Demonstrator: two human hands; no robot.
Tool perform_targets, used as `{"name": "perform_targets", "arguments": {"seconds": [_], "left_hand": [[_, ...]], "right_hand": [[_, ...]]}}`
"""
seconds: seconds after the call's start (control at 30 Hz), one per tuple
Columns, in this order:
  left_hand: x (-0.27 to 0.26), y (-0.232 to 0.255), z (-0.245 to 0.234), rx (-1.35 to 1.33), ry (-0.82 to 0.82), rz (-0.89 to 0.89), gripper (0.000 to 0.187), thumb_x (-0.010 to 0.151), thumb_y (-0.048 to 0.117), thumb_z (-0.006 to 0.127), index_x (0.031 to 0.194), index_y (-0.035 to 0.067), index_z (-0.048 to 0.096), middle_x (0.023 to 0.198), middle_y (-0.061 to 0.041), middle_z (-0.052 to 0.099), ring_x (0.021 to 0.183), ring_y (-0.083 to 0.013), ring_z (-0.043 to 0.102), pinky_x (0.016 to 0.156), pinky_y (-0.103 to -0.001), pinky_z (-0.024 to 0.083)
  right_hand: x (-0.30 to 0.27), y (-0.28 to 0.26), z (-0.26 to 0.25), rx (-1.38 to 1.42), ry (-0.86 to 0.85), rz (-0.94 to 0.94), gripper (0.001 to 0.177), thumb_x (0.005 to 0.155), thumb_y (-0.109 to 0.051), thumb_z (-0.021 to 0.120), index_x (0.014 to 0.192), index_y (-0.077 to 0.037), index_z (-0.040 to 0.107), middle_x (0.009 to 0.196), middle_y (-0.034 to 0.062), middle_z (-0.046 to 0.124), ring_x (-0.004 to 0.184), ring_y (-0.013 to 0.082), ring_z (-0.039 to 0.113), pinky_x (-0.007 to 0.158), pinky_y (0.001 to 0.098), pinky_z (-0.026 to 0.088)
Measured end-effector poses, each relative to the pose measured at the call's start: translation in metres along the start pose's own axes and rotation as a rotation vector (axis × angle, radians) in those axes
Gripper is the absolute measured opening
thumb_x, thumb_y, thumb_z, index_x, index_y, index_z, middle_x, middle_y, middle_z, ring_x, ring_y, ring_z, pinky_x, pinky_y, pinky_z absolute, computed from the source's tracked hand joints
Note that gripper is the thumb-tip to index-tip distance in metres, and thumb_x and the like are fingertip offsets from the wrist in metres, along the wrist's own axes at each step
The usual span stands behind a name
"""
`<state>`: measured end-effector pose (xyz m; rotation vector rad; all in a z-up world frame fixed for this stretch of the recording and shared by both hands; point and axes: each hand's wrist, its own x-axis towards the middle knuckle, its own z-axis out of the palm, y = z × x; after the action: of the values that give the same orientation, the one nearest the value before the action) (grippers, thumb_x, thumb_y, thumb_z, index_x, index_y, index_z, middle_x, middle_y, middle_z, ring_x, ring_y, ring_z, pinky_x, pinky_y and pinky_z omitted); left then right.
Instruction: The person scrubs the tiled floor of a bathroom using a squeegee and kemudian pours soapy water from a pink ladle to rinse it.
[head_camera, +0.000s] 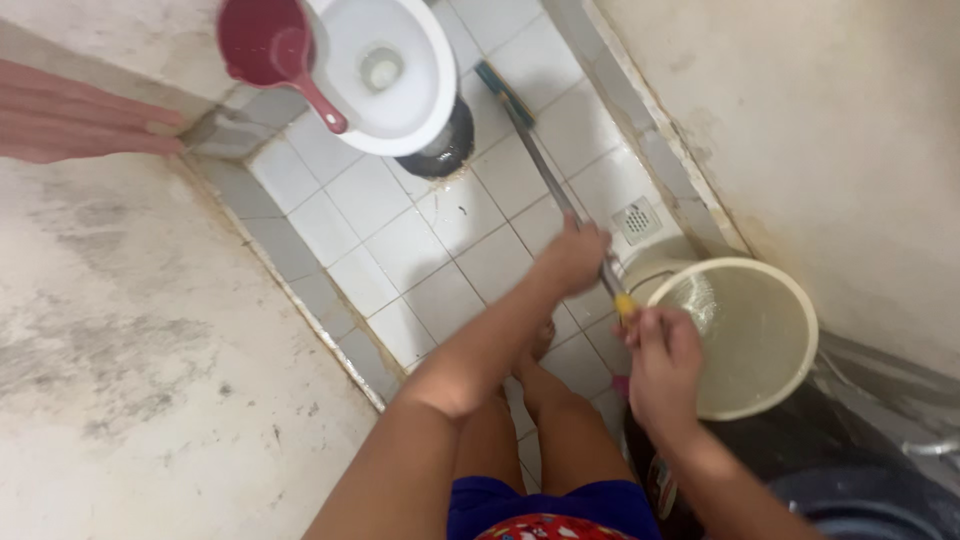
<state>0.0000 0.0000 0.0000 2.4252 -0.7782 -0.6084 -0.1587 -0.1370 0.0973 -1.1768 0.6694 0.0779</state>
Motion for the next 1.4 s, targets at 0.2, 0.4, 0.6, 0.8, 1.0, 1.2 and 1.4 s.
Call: {"name": "perform_targets", "arguments": {"seconds": [0.2, 0.4, 0.6, 0.8, 1.0, 1.2, 1.4], "left_hand": [[0.030, -0.078, -0.003, 0.306, -0.152, 0.028, 0.021, 0.093, 0.013, 0.060, 0.109, 0.002, 0.067, 0.112, -0.023, 0.067, 0.115, -0.0446, 0.060, 0.119, -0.064, 0.023], [0.050, -0.149, 0.019, 0.290, -0.124, -0.011, 0.028, 0.094, 0.023, 0.062, 0.109, -0.001, 0.068, 0.109, -0.024, 0.067, 0.117, -0.0436, 0.060, 0.121, -0.062, 0.025], [-0.034, -0.034, 0.109, 0.342, -0.046, 0.238, 0.028, 0.095, 0.019, 0.055, 0.104, -0.004, 0.068, 0.121, -0.032, 0.064, 0.124, -0.0588, 0.055, 0.108, -0.067, 0.035], [0.016, -0.053, 0.072, 0.008, -0.019, 0.027, 0.030, 0.086, 0.015, 0.060, 0.109, -0.002, 0.067, 0.130, -0.032, 0.056, 0.132, -0.0647, 0.039, 0.101, -0.062, 0.036], [0.073, -0.135, 0.030, 0.053, 0.018, -0.035, 0.032, 0.085, 0.022, 0.067, 0.111, 0.003, 0.068, 0.135, -0.026, 0.054, 0.138, -0.0542, 0.037, 0.097, -0.055, 0.043], [0.008, -0.058, 0.058, 0.240, -0.260, 0.165, 0.029, 0.097, 0.025, 0.065, 0.113, 0.001, 0.068, 0.134, -0.023, 0.056, 0.139, -0.0496, 0.041, 0.115, -0.064, 0.037], [-0.006, -0.041, 0.026, 0.061, -0.282, 0.023, 0.038, 0.089, 0.028, 0.070, 0.117, 0.002, 0.067, 0.141, -0.024, 0.051, 0.142, -0.0556, 0.035, 0.108, -0.051, 0.046]], "right_hand": [[0.058, -0.024, 0.067, -0.131, 0.014, 0.525, 0.052, 0.101, -0.010, 0.045, 0.152, -0.013, 0.033, 0.118, 0.0078, 0.060, 0.083, 0.0166, 0.060, 0.074, 0.0363, 0.055], [0.121, 0.031, 0.083, -0.025, -0.127, 0.749, 0.020, 0.103, -0.034, 0.050, 0.095, -0.017, 0.051, 0.065, 0.0006, 0.051, 0.043, 0.0103, 0.036, 0.040, 0.0271, 0.032], [-0.037, 0.019, 0.020, -0.033, 0.129, 0.828, 0.017, 0.104, -0.031, 0.045, 0.104, -0.020, 0.058, 0.068, -0.0006, 0.049, 0.045, 0.0109, 0.034, 0.040, 0.0271, 0.028], [0.029, 0.025, 0.038, -0.094, 0.129, 0.734, 0.019, 0.107, -0.038, 0.052, 0.115, -0.022, 0.059, 0.074, -0.0071, 0.051, 0.058, 0.0057, 0.047, 0.045, 0.0228, 0.034], [0.111, 0.029, 0.096, -0.054, 0.104, 0.731, 0.025, 0.101, -0.039, 0.056, 0.122, -0.028, 0.064, 0.067, -0.0025, 0.051, 0.047, 0.0101, 0.037, 0.044, 0.0274, 0.033], [-0.007, 0.037, 0.059, -0.063, 0.154, 0.712, 0.037, 0.105, -0.034, 0.047, 0.140, -0.025, 0.054, 0.068, -0.0007, 0.047, 0.045, 0.0115, 0.034, 0.041, 0.0273, 0.029], [0.006, 0.041, 0.061, -0.135, 0.180, 0.744, 0.050, 0.104, -0.031, 0.047, 0.154, -0.031, 0.044, 0.071, 0.0007, 0.050, 0.048, 0.0105, 0.037, 0.042, 0.0257, 0.033]]}}
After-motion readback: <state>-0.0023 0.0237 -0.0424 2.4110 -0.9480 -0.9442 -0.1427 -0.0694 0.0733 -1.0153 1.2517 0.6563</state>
